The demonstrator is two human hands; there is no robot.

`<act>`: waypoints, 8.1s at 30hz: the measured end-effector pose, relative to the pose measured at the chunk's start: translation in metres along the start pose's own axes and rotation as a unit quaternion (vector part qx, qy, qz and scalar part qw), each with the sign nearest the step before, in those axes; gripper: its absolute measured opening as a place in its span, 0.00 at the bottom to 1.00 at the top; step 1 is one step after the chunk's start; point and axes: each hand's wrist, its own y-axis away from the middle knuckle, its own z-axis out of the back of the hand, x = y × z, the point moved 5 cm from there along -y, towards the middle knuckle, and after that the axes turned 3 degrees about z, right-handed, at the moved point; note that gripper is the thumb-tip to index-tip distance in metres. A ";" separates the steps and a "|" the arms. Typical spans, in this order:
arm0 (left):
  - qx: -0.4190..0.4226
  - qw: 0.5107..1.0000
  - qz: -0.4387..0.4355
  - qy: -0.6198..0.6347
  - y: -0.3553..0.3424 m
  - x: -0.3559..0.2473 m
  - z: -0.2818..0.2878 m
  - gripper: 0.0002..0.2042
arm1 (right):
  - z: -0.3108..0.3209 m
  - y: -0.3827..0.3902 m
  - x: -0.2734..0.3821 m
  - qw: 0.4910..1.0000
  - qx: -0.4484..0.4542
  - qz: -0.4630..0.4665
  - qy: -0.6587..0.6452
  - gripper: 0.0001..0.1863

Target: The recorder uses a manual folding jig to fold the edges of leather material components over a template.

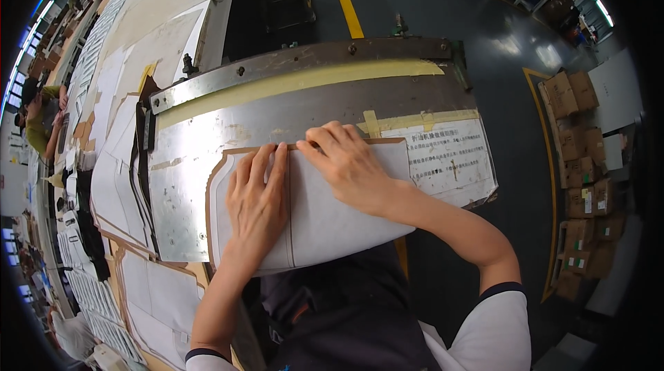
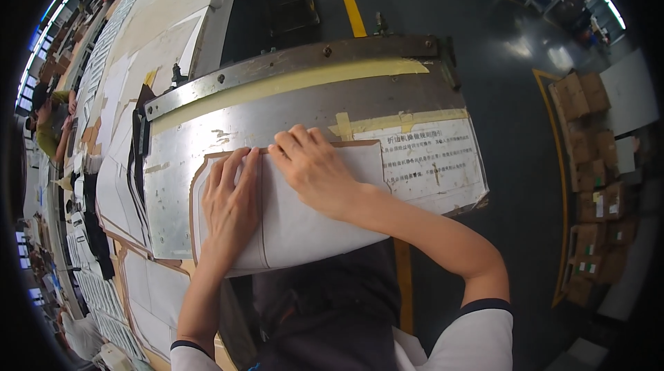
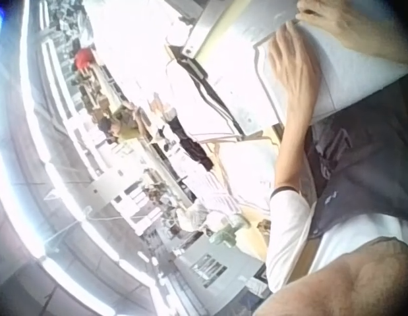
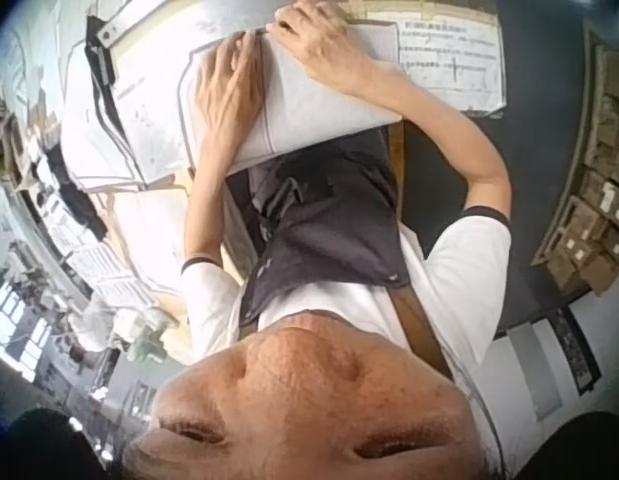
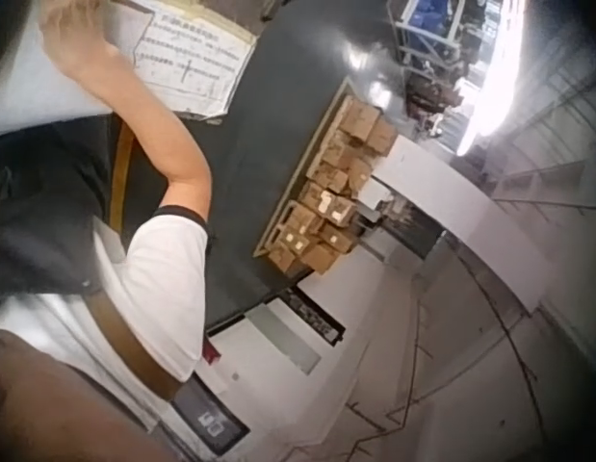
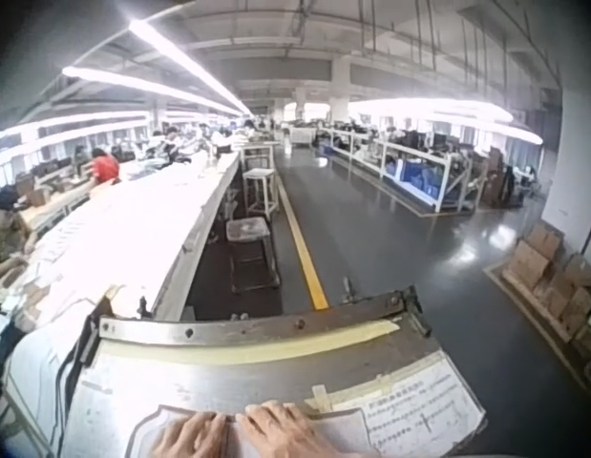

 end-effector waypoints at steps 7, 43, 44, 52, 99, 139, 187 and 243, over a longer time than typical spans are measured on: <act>0.013 0.999 -0.028 -0.040 0.001 -0.003 -0.003 0.27 | -0.005 0.004 0.011 0.992 -0.027 0.049 0.110 0.17; 0.011 0.771 0.296 0.563 0.135 0.115 0.078 0.07 | 0.119 -0.070 -0.009 0.941 0.037 -0.227 -0.250 0.08; 0.004 0.771 0.299 0.562 0.139 0.120 0.078 0.07 | 0.105 -0.077 -0.015 0.938 0.064 -0.232 -0.250 0.09; -0.043 0.819 0.327 0.470 0.120 0.184 0.110 0.07 | 0.040 -0.095 -0.037 0.902 0.107 -0.266 -0.322 0.09; -0.129 0.844 0.485 -0.188 0.505 0.086 0.171 0.19 | -0.257 -0.039 0.378 0.878 0.135 0.368 -0.275 0.31; 0.026 0.798 0.444 0.408 0.198 0.098 0.085 0.24 | 0.064 0.006 -0.044 0.975 -0.043 0.150 0.156 0.15; -0.013 0.998 -0.003 -0.067 -0.090 0.068 -0.044 0.20 | 0.000 -0.003 -0.080 0.981 -0.033 -0.112 0.152 0.25; -0.027 0.999 0.022 0.026 -0.057 0.098 -0.024 0.27 | -0.014 -0.028 -0.076 0.965 0.041 -0.137 0.220 0.32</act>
